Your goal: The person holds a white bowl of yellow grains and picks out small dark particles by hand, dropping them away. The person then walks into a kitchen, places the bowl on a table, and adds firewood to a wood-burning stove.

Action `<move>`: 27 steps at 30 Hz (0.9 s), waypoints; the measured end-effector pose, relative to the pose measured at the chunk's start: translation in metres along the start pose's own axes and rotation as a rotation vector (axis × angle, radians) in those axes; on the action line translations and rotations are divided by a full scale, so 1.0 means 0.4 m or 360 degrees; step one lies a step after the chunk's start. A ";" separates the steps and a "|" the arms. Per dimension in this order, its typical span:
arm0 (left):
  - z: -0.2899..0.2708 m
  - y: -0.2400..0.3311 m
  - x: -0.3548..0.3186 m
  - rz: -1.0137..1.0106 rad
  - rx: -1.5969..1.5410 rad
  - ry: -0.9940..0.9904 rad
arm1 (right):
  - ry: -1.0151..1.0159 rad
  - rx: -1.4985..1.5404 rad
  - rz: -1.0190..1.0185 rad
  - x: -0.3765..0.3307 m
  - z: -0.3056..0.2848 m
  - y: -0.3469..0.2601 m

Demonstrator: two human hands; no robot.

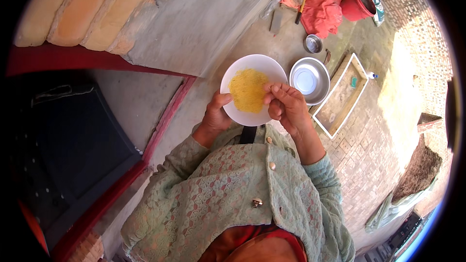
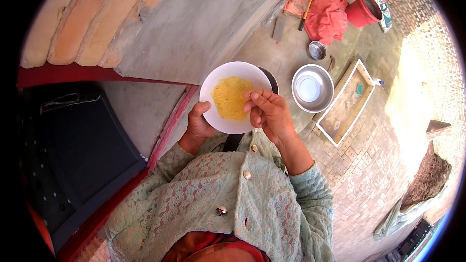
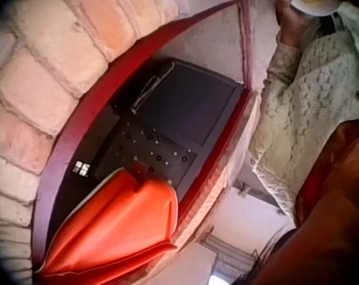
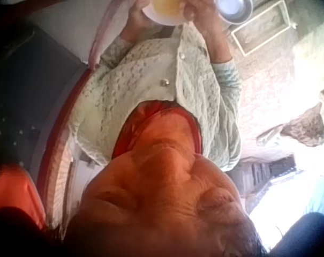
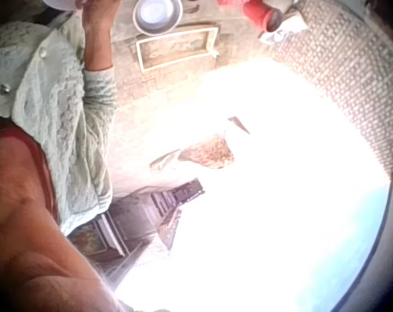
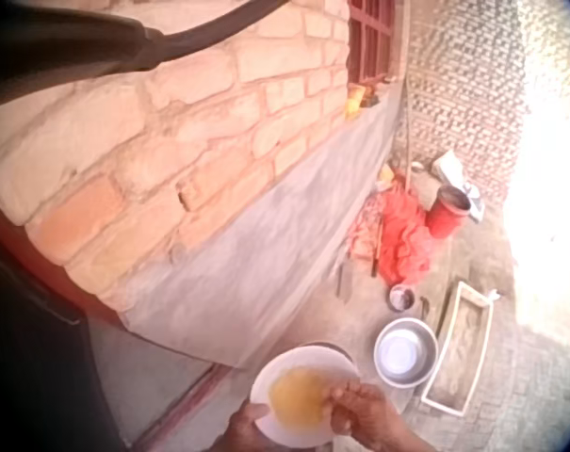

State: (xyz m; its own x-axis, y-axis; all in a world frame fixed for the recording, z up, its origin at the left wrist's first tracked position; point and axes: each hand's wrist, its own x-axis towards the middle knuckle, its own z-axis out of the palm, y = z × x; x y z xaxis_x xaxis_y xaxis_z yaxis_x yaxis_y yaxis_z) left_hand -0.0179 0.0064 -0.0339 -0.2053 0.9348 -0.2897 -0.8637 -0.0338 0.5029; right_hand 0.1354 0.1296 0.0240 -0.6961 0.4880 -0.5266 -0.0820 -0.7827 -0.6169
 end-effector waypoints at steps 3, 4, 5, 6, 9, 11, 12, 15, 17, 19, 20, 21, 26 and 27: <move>0.004 0.003 -0.002 0.0021 0.0014 0.0037 | -0.0010 0.0044 0.0013 -0.004 -0.008 0.001; 0.003 0.005 -0.003 0.0025 0.0023 0.0052 | -0.0010 0.0061 0.0021 -0.005 -0.010 0.002; 0.002 0.007 -0.004 0.0033 0.0026 0.0074 | -0.0006 0.0065 0.0023 -0.005 -0.012 0.002; 0.000 0.008 -0.005 0.0040 0.0029 0.0097 | -0.0002 0.0069 0.0025 -0.006 -0.015 0.001; 0.005 0.018 -0.011 0.0090 0.0065 0.0143 | 0.0012 0.0095 -0.0026 -0.007 -0.043 0.004; 0.002 0.027 -0.014 0.0151 0.0099 0.0170 | 0.0065 0.0062 -0.0084 -0.001 -0.073 0.007; -0.003 0.032 -0.017 0.0190 0.0118 0.0186 | 0.0113 0.0021 -0.0114 0.004 -0.090 0.009; -0.022 0.051 -0.025 0.0223 0.0163 0.0245 | 0.0304 -0.0370 -0.0221 0.028 -0.137 0.029; -0.037 0.056 -0.031 0.0221 0.0151 0.0272 | 0.0425 -0.0744 -0.0212 0.050 -0.162 0.054; -0.046 0.059 -0.028 0.0223 0.0110 0.0261 | 0.0508 -0.1836 -0.0852 0.065 -0.191 0.077; -0.047 0.061 -0.027 0.0241 0.0118 0.0242 | 0.0530 -0.2375 -0.1192 0.073 -0.193 0.081; -0.045 0.062 -0.025 0.0257 0.0127 0.0221 | 0.0670 -0.2191 -0.0880 0.063 -0.199 0.079; -0.024 0.052 -0.022 0.0197 0.0074 0.0132 | 0.0538 -0.1796 -0.1283 0.030 -0.062 -0.011; -0.022 0.049 -0.020 0.0171 0.0080 0.0120 | 0.0424 -0.1789 -0.1304 0.022 -0.022 -0.021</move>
State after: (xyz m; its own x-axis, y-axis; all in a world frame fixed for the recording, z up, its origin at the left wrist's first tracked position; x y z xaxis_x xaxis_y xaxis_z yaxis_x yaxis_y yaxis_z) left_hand -0.0371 -0.0049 -0.0289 -0.3308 0.8975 -0.2916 -0.8113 -0.1126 0.5737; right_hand 0.1362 0.1441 0.0193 -0.5655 0.8032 0.1872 0.2998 0.4116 -0.8606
